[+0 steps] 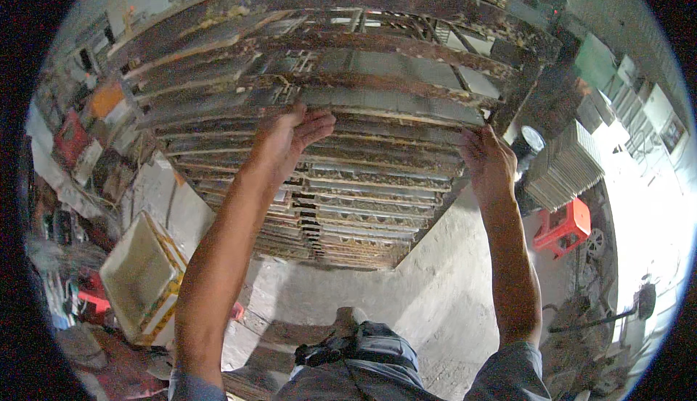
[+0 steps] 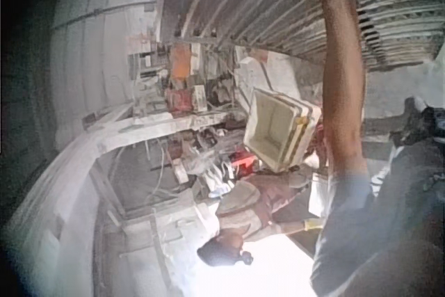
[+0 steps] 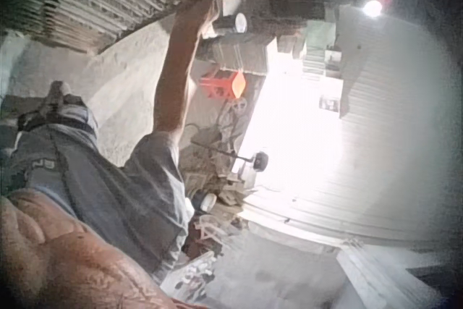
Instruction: The person repeatedly picks up square ceramic tiles from a nearby table and places them onto a multi-tiered metal drying rack. The person handles the tiles one at a time, moving between the table and the rack throughout the clip.
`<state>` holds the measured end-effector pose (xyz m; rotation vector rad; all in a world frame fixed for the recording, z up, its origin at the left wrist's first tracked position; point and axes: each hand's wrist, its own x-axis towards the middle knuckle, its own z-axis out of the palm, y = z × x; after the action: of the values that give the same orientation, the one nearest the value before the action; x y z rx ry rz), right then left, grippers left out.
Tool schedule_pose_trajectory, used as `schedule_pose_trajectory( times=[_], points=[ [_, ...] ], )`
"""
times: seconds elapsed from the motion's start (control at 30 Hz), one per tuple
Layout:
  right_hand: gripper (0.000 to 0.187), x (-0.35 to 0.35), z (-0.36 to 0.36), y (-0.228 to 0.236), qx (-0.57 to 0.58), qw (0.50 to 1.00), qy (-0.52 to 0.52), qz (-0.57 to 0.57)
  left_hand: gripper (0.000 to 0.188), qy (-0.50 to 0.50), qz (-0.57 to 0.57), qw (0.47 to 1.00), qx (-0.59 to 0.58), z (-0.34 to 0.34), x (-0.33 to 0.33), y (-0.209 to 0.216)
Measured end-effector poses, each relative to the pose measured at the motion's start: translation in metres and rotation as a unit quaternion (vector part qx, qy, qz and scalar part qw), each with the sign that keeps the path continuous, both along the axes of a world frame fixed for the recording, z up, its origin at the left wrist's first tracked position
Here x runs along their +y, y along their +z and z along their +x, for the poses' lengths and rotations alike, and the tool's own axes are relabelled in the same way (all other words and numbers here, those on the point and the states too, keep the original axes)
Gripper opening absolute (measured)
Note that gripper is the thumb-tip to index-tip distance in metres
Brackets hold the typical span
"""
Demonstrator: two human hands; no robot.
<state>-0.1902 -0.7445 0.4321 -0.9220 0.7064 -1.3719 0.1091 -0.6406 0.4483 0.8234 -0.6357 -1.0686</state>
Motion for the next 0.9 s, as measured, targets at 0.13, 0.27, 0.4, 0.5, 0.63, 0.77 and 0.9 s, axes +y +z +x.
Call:
schedule_pose_trajectory(
  times=[0.13, 0.27, 0.4, 0.5, 0.63, 0.77, 0.9],
  points=[
    [0.023, -0.003, 0.006, -0.004, 0.008, 0.999, -0.032, 0.003, 0.020, 0.018, 0.004, 1.000, -0.022, 0.003, -0.007, -0.005],
    [0.024, -0.011, -0.002, 0.000, 0.044, 0.999, -0.021, -0.010, 0.021, 0.061, 0.060, 0.995, -0.052, -0.001, -0.009, -0.003],
    [0.026, -0.009, 0.005, -0.002, 0.039, 0.998, -0.042, -0.001, 0.028, 0.062, 0.062, 0.995, -0.047, -0.003, -0.005, -0.005],
    [0.027, 0.007, 0.017, -0.017, 0.039, 0.999, -0.029, -0.020, 0.035, 0.061, 0.098, 0.992, -0.044, 0.000, 0.023, -0.009],
    [0.032, 0.034, -0.002, -0.076, 0.172, 0.979, -0.013, -0.113, 0.047, 0.097, 0.101, 0.990, 0.000, 0.000, 0.091, -0.055],
    [0.035, 0.054, -0.026, -0.237, 0.229, 0.943, 0.212, 0.116, 0.035, 0.290, 0.185, 0.933, 0.104, -0.001, 0.216, -0.203],
    [0.017, 0.105, -0.038, -0.355, 0.263, 0.842, 0.242, 0.405, 0.023, 0.507, 0.399, 0.757, 0.106, -0.098, 0.403, -0.319]
  ],
)
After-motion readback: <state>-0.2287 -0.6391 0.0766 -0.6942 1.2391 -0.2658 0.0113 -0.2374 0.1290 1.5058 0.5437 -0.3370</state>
